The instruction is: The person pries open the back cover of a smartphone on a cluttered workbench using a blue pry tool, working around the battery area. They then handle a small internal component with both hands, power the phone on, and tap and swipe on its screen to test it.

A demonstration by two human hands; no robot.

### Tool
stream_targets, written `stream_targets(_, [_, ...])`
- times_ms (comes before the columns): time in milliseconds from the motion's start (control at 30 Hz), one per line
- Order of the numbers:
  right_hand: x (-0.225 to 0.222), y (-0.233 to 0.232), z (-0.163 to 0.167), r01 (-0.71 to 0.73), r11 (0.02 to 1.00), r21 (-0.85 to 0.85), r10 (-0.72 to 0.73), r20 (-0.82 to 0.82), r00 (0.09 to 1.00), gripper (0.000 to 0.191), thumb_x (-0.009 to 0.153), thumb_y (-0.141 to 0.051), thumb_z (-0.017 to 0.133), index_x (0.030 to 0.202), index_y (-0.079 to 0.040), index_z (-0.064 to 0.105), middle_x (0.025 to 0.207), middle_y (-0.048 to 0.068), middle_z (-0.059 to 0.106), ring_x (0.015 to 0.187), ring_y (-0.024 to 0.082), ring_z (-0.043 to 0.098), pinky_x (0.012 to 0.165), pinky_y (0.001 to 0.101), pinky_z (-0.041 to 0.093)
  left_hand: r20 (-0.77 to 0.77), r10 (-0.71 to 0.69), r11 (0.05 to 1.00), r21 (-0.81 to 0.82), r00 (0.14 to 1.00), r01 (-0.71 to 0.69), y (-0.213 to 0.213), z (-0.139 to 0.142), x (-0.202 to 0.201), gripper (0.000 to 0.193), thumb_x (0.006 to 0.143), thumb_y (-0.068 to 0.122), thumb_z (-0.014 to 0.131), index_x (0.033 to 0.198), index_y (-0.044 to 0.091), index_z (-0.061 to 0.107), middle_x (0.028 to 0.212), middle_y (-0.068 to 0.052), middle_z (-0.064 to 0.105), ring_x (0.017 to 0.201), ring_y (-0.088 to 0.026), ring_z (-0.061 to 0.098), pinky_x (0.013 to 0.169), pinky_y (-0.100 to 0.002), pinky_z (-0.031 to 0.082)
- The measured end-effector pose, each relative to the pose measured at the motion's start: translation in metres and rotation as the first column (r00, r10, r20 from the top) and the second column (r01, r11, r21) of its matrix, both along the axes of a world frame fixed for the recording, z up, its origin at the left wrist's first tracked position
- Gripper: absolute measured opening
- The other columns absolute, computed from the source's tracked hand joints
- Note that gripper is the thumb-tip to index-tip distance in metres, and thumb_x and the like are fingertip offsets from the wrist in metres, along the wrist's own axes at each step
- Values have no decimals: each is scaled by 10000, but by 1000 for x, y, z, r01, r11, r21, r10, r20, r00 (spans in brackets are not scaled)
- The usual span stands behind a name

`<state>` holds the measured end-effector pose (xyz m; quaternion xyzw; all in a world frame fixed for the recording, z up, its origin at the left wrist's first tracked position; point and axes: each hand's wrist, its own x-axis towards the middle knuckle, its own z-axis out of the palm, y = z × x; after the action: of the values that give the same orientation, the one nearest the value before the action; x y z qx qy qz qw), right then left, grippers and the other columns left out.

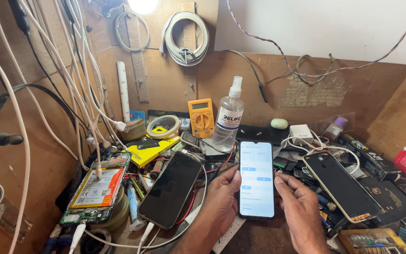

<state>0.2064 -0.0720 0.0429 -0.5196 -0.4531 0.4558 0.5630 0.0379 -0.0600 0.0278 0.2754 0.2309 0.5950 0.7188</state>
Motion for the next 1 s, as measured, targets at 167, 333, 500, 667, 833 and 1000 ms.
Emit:
stream_targets(167, [-1, -1, 3, 20, 999, -41, -19, 20, 1000, 371, 990, -227, 586, 1246, 7, 716, 965, 119, 745, 836, 148, 665, 708, 302, 515, -9, 0, 1000, -10, 1000, -1, -1, 1, 0, 352, 1035, 104, 486, 1346, 10, 621, 1170, -106, 731, 1038, -181, 713, 909, -351, 591])
stream_targets(333, [-2, -1, 3, 10, 1000, -22, -10, -7, 1000, 368, 991, -219, 591, 1244, 16, 717, 970, 117, 737, 835, 149, 660, 716, 307, 515, -2, 1, 1000, -3, 1000, -1, -1, 2, 0, 362, 1037, 97, 482, 1360, 4, 615, 1175, -104, 728, 1048, -181, 706, 914, -348, 582])
stream_targets(500, [-2, -2, 4, 5, 1000, -27, -5, -2, 1000, 367, 993, -216, 586, 1244, 16, 721, 965, 124, 744, 832, 158, 663, 717, 312, 521, -2, 3, 1000, -12, 1000, -3, -1, 1, 0, 368, 1033, 101, 481, 1362, 4, 614, 1174, -109, 730, 1047, -185, 709, 915, -351, 585])
stream_targets(667, [-1, 0, 3, 10, 1000, -28, -10, -1, 1000, 355, 989, -189, 577, 1244, 14, 716, 981, 116, 750, 839, 146, 668, 721, 302, 519, -4, 5, 1000, -7, 1000, -6, 0, 1, 0, 369, 1033, 95, 486, 1364, -4, 615, 1171, -112, 732, 1042, -185, 710, 915, -351, 584])
stream_targets(833, [0, 1, 0, -4, 1000, -29, 4, -15, 1000, 346, 997, -172, 563, 1246, 12, 717, 972, 121, 747, 823, 147, 667, 714, 299, 520, -11, 3, 1000, -16, 1000, -3, 0, 0, 0, 368, 1039, 111, 480, 1362, 1, 619, 1160, -111, 733, 1025, -177, 712, 905, -353, 588])
stream_targets(1000, [-2, 1, 2, 11, 999, -34, -11, -1, 1000, 345, 990, -161, 569, 1252, 5, 718, 980, 119, 750, 836, 145, 668, 724, 298, 518, -10, 1, 1000, -16, 1000, -1, 0, 1, 0, 365, 1038, 113, 480, 1356, 5, 621, 1159, -108, 736, 1021, -179, 716, 897, -354, 591])
